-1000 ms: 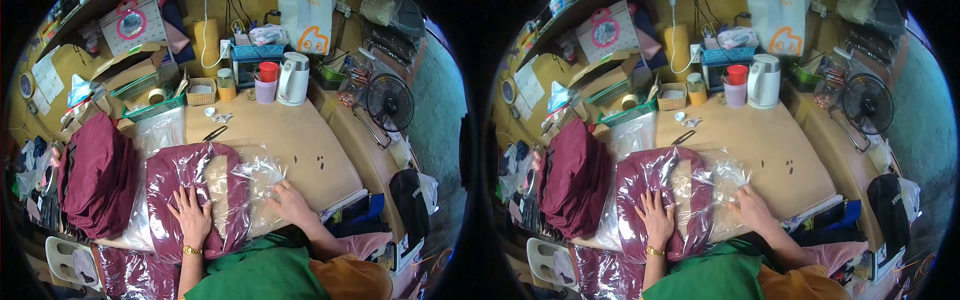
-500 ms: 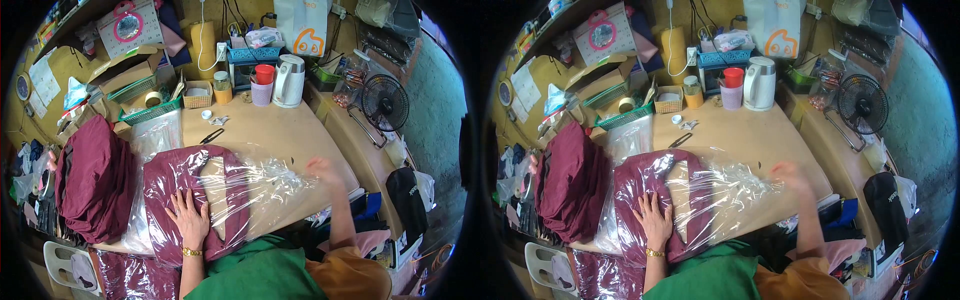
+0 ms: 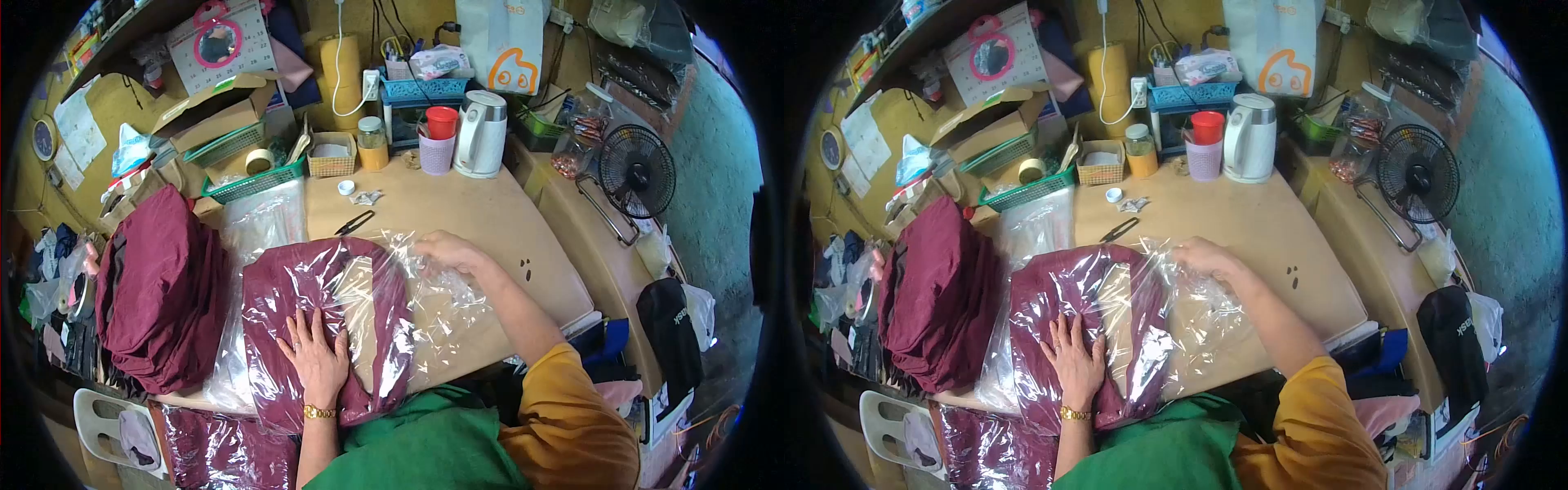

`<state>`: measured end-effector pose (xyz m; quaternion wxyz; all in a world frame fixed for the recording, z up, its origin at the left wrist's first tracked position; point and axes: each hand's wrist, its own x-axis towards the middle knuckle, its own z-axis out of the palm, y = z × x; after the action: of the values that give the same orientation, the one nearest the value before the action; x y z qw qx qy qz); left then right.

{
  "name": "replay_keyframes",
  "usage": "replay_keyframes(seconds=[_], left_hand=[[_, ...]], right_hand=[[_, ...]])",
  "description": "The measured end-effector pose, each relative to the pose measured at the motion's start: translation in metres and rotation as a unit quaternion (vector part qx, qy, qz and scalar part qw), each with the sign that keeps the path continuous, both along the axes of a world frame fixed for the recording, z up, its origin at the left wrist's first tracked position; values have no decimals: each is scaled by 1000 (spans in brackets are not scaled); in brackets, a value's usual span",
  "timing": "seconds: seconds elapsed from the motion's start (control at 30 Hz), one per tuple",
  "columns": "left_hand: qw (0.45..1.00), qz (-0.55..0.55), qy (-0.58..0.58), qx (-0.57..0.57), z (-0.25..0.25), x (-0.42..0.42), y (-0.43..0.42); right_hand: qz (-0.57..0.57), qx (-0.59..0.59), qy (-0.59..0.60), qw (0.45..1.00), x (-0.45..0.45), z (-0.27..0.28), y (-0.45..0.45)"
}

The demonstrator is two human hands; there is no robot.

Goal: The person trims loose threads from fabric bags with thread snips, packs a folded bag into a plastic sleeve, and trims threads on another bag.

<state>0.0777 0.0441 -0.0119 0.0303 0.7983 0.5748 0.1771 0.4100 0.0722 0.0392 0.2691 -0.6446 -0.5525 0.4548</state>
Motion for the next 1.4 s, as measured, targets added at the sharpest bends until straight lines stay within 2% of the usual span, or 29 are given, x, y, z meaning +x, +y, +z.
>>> replay_keyframes(seconds=[0.03,0.07,0.13,0.17,0.23,0.33,0.4,0.43,0.5,0.53,0.6,0.63,0.67,0.7,0.8,0.83,0.87,0.9,0.93,0.97,1.0,1.07,1.1,1.17,1.2,1.27,1.33,1.37,1.4], left_hand=[[1000,-1,-3,-5,0,0,0],[1000,-2,-1,0,-3,-1,1],[1000,-2,-2,-2,-2,-1,1],[1000,-2,-1,-3,-1,0,1],[1000,-3,-1,-5,0,0,0],[1000,-4,-6,-8,2,-1,0],[1000,-6,-12,-11,2,-1,-1],[1000,-3,-9,-10,1,-1,0],[1000,1,-8,-7,0,1,2],[1000,-1,-16,-4,-1,2,2],[1000,0,-25,0,-1,0,1],[1000,-3,-28,0,1,0,0],[999,-4,-31,-1,-1,-1,1],[999,-5,-34,-2,-2,-2,2],[987,-30,-149,50,10,-3,-7],[977,-58,-199,51,26,-2,-16],[955,-172,-236,46,41,8,-26],[919,-285,-269,36,54,25,-39],[910,-284,-295,-64,65,48,-57],[890,-280,-319,-165,71,72,-71],[867,-291,-373,-156,57,93,-66],[833,-291,-435,-177,63,118,-35],[824,-280,-445,-213,82,127,-12],[697,-273,-594,-295,159,118,3],[795,-256,-514,-195,199,102,7],[587,-434,-647,-220,239,76,25],[258,-516,-768,-279,260,51,26],[324,-478,-780,-241,268,32,20],[322,-480,-781,-236,259,16,24]], right_hand=[[-110,-3,263,958,0,-4,-2],[-109,-4,263,959,1,-8,-4],[-128,-22,414,901,2,-13,-13],[-130,-22,414,901,4,-19,-14],[-153,14,482,863,7,-31,-13],[-177,157,455,859,46,-30,-12],[-205,181,462,844,93,-29,-17],[-302,198,383,850,102,-23,-22],[-393,214,298,843,96,-23,-33],[-251,224,123,934,63,-19,-51],[-68,195,-7,979,74,-33,-56],[25,195,-63,978,79,-39,-59],[-151,166,-15,974,92,-32,-67],[-320,128,33,938,99,-24,-74],[-354,69,-21,933,96,-21,-98],[-298,41,57,952,88,-31,-105],[-242,14,134,961,82,-38,-107],[-234,15,135,963,66,-38,-108],[-164,48,280,945,39,-32,-111],[-93,76,418,901,14,-22,-114],[-89,72,418,901,-7,-3,-116],[-22,229,441,868,-35,38,-113],[-22,232,442,866,-29,35,-111],[-176,314,424,831,0,11,-102],[-188,234,416,858,9,-12,-105],[-160,191,433,866,-37,-11,-122],[-84,200,452,865,-72,-5,-139],[-45,215,460,860,-80,-1,-148],[-116,169,544,814,-81,0,-154]])
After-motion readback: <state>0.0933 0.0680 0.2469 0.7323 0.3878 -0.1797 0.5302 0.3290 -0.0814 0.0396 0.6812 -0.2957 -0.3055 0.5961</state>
